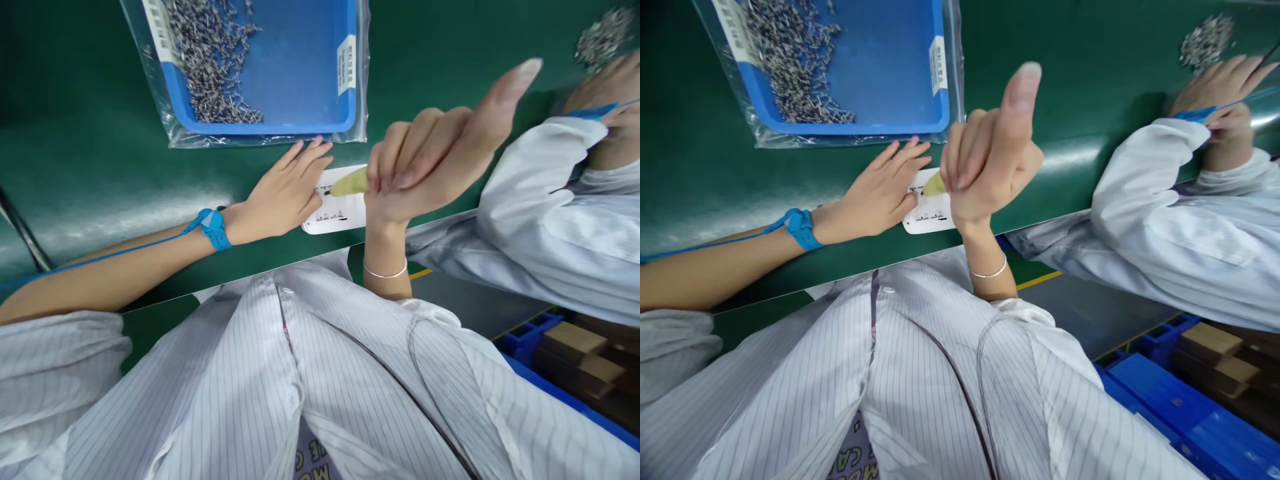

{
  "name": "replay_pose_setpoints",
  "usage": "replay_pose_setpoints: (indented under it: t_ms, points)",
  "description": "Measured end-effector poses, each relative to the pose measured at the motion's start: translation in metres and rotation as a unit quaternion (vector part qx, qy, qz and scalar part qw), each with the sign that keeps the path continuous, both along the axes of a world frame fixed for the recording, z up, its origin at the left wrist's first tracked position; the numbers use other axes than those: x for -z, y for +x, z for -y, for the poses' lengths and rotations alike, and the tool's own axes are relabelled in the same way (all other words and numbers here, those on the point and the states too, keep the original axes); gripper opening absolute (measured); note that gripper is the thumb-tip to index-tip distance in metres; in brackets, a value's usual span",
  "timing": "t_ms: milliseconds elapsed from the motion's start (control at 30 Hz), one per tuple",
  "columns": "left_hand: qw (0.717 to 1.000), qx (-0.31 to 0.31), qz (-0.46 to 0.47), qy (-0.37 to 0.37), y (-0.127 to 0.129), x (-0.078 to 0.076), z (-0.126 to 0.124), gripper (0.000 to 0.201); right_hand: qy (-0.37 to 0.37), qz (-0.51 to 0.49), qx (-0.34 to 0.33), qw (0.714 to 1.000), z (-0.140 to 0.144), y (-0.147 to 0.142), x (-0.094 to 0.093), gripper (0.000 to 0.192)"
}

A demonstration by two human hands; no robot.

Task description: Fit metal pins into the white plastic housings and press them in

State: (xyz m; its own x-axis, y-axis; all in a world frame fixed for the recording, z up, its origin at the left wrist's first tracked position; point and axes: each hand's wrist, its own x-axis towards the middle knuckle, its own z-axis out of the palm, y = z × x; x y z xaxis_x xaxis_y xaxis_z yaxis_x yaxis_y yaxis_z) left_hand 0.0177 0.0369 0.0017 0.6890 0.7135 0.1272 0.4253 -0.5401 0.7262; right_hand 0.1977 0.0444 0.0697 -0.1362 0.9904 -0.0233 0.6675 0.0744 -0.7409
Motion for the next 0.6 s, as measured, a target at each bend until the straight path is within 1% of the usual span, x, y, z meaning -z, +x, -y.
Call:
replay_pose_setpoints:
  t_ms: [33,67,100,133,200,267,300,367,467,533,600]
  points:
    - [1.000,-0.002,-0.003,0.001,0.001,0.001,0.000,0.054,0.054,-0.019,0.090,0.994,-0.005,-0.012,0.000,0.091]
    - [1.000,-0.002,-0.006,0.002,0.001,0.002,0.000,0.054,0.102,-0.046,0.170,0.979,-0.008,-0.024,-0.001,0.094]
    - [1.000,-0.002,-0.009,0.002,0.001,0.003,-0.001,0.055,0.137,-0.078,0.222,0.962,-0.010,-0.034,-0.003,0.090]
    - [1.000,-0.001,-0.011,0.002,0.002,0.003,-0.001,0.056,0.156,-0.112,0.240,0.952,-0.010,-0.041,-0.006,0.082]
    - [1.000,0.002,-0.014,-0.004,0.002,0.003,-0.002,0.059,0.178,-0.169,0.229,0.942,-0.008,-0.049,-0.009,0.070]
    - [1.000,0.005,-0.014,-0.017,0.003,0.002,-0.002,0.061,0.171,-0.187,0.225,0.941,-0.006,-0.050,-0.010,0.070]
    - [1.000,0.006,-0.013,-0.024,0.003,0.001,-0.002,0.061,0.166,-0.174,0.239,0.941,-0.006,-0.050,-0.009,0.069]
    - [0.999,0.003,-0.012,-0.031,0.004,0.000,-0.002,0.061,0.154,-0.101,0.252,0.950,-0.005,-0.048,-0.007,0.070]
    - [1.000,-0.008,-0.007,-0.024,0.004,-0.001,-0.001,0.060,0.159,0.020,0.199,0.967,-0.006,-0.045,-0.002,0.083]
    - [1.000,-0.013,0.000,-0.016,0.004,0.000,0.000,0.059,0.134,0.042,0.157,0.978,-0.006,-0.038,0.004,0.093]
    - [1.000,-0.013,-0.004,-0.008,0.004,0.001,0.000,0.059,0.070,0.038,0.100,0.992,-0.004,-0.025,0.014,0.094]
